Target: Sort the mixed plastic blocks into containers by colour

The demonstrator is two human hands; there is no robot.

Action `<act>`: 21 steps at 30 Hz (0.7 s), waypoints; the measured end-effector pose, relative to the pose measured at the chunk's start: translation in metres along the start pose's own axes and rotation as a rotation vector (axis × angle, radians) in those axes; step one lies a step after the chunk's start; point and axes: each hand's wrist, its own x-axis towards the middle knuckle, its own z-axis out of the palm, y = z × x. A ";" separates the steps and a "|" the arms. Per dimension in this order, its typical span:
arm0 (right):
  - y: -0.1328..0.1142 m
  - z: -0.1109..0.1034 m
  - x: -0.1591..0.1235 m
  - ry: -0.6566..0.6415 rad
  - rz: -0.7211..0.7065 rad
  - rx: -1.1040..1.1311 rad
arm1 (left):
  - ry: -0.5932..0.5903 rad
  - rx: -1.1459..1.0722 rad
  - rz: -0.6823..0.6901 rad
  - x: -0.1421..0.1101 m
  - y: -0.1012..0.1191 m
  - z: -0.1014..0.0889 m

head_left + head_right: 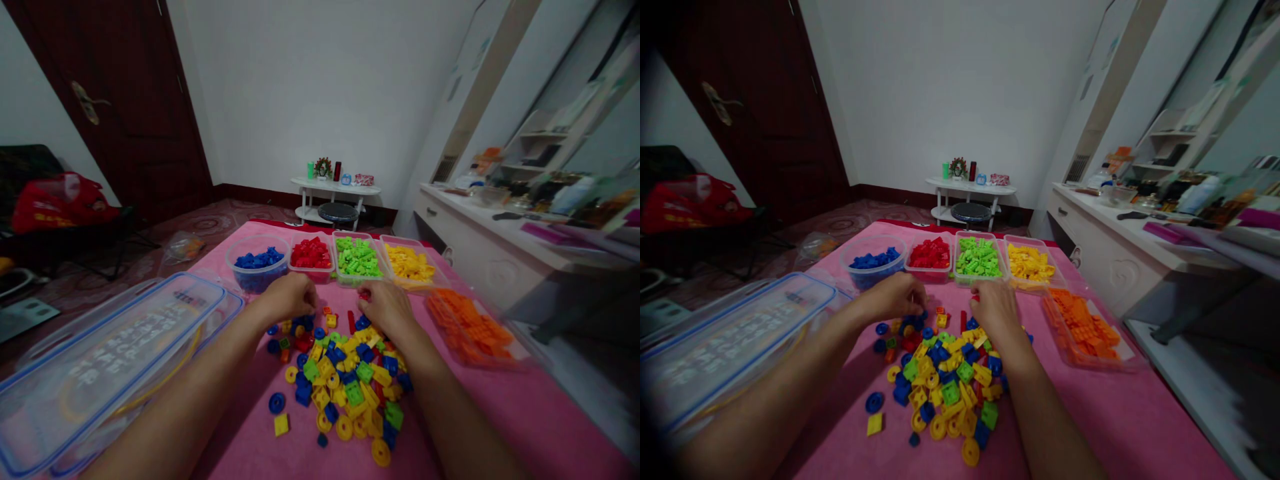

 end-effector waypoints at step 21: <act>-0.011 0.009 -0.007 -0.132 -0.101 0.173 | -0.009 0.129 -0.067 -0.016 0.033 0.005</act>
